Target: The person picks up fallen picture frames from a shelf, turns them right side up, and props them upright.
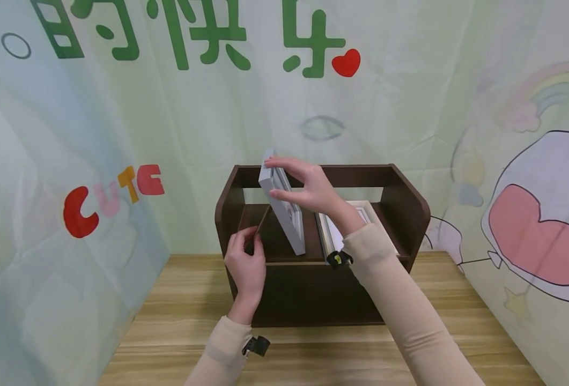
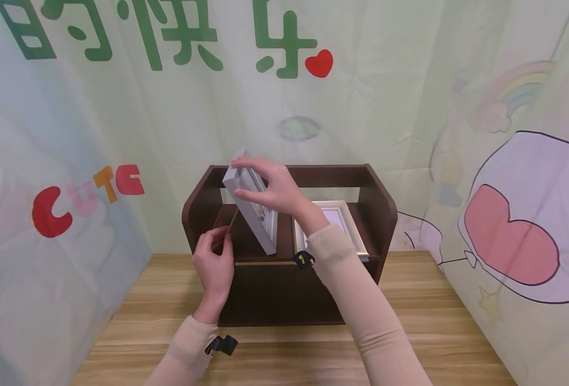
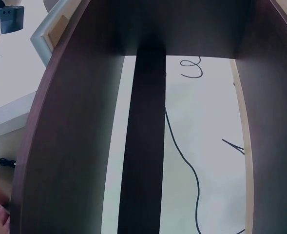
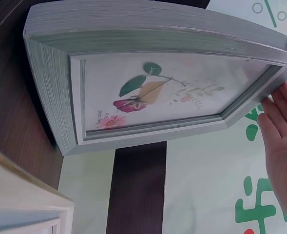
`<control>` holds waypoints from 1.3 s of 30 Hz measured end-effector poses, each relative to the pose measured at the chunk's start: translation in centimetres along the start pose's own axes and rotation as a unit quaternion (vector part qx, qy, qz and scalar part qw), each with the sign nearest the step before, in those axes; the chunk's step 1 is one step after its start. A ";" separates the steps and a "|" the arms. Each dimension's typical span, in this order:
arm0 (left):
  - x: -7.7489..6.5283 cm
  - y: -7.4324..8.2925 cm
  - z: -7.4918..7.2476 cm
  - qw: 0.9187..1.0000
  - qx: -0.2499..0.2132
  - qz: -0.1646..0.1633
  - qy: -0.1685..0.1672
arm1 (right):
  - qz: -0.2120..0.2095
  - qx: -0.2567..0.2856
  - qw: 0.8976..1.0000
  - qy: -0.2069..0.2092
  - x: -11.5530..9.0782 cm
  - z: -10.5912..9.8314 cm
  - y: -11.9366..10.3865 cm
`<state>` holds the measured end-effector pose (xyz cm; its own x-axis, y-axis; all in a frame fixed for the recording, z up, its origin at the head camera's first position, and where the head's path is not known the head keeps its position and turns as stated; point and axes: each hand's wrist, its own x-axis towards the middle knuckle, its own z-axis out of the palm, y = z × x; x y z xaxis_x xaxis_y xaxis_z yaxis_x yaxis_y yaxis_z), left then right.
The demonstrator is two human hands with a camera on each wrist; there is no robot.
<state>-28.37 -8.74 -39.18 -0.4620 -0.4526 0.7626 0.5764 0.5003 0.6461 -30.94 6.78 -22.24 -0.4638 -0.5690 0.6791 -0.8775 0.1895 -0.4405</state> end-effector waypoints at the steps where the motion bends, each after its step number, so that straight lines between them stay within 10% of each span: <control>1: 0.0 0.0 0.0 1.000 0.000 -0.001 0.003 | 0.000 -0.002 1.000 0.000 0.0 0.0 0.0; 32: -0.1 0.1 0.2 1.000 0.007 0.000 0.029 | -0.009 -0.023 1.000 0.002 0.3 0.2 -0.3; 39: -0.1 0.8 0.1 1.000 -0.001 0.007 0.025 | 0.051 0.027 0.998 0.008 0.1 -0.1 2.5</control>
<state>-27.92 -8.23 -38.73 -0.4207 -0.4818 0.7687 0.5830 0.5056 0.6360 -33.25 7.30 -23.21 -0.5534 -0.5359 0.6376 -0.8174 0.2026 -0.5393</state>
